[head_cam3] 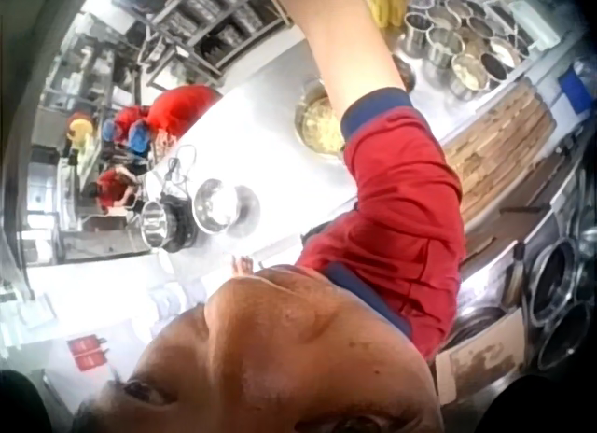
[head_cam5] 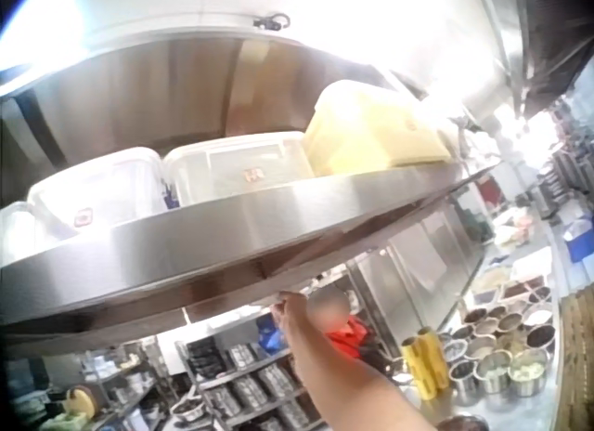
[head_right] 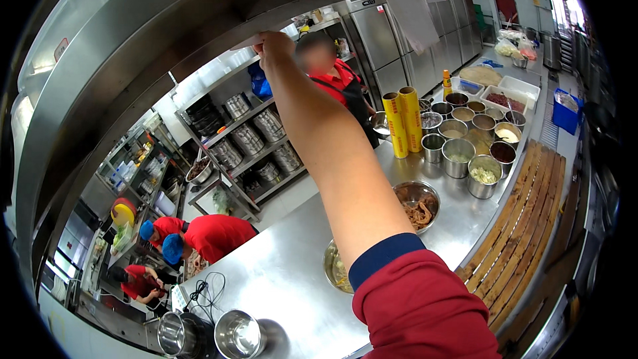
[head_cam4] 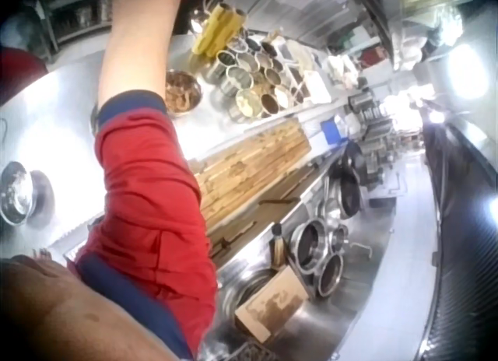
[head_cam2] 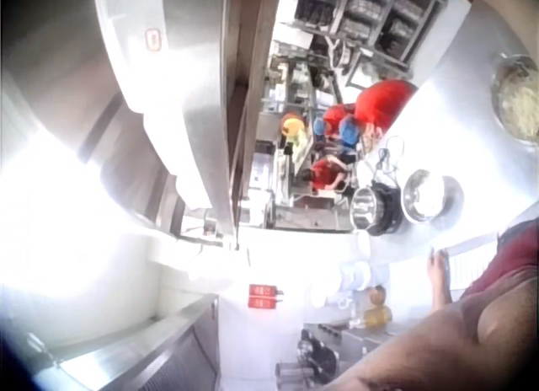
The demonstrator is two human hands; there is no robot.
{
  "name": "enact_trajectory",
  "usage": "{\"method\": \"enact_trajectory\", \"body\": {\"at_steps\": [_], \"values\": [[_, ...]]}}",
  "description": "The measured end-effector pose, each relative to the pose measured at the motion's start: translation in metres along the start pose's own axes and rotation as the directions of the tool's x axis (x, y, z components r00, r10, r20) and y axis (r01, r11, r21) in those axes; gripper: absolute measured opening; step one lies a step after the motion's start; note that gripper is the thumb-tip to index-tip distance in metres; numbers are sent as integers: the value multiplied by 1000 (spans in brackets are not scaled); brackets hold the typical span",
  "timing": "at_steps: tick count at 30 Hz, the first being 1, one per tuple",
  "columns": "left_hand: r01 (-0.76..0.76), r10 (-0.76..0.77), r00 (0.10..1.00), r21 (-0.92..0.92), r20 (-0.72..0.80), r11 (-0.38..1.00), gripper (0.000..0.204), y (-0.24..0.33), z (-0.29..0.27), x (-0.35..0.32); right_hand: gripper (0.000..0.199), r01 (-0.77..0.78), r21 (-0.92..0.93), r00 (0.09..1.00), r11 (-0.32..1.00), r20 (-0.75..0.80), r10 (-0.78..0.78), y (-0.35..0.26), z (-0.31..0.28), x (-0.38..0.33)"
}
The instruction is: The person adds ingredients from several containers into a metal bowl, then uses a large ladle to scoop liquid from a larger pot into the bowl, and then places the bowl onto a portable electric burner and adjusts the settings with a remote control.
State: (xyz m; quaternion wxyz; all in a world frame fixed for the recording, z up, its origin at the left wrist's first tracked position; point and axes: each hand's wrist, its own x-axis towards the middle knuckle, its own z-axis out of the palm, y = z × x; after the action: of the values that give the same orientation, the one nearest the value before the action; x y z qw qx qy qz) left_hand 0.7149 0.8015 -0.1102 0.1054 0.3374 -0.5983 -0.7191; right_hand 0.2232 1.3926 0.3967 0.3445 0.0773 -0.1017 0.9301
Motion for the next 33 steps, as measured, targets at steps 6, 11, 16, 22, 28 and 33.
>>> {"method": "enact_trajectory", "body": {"at_steps": [6,11,16,22,28,33], "values": [[25,-20,996,-56,89,998,51,-30,-22,18,9,-97,176,971,980,235,54,4,0,31],[49,-42,997,-116,64,992,50,-35,-23,20,8,-163,219,954,962,284,97,-2,1,31],[37,-17,989,-133,149,990,53,-57,-34,28,8,-134,268,962,954,265,61,-6,3,-1],[87,-87,992,-2,90,996,57,-24,16,10,10,-20,89,950,996,312,-9,-15,-21,4],[117,-116,993,28,-23,993,57,-19,25,6,12,19,76,910,997,411,-49,-21,-26,13],[133,-133,991,-29,14,991,50,-28,25,17,13,-42,80,900,996,436,3,-27,-29,42]]}}
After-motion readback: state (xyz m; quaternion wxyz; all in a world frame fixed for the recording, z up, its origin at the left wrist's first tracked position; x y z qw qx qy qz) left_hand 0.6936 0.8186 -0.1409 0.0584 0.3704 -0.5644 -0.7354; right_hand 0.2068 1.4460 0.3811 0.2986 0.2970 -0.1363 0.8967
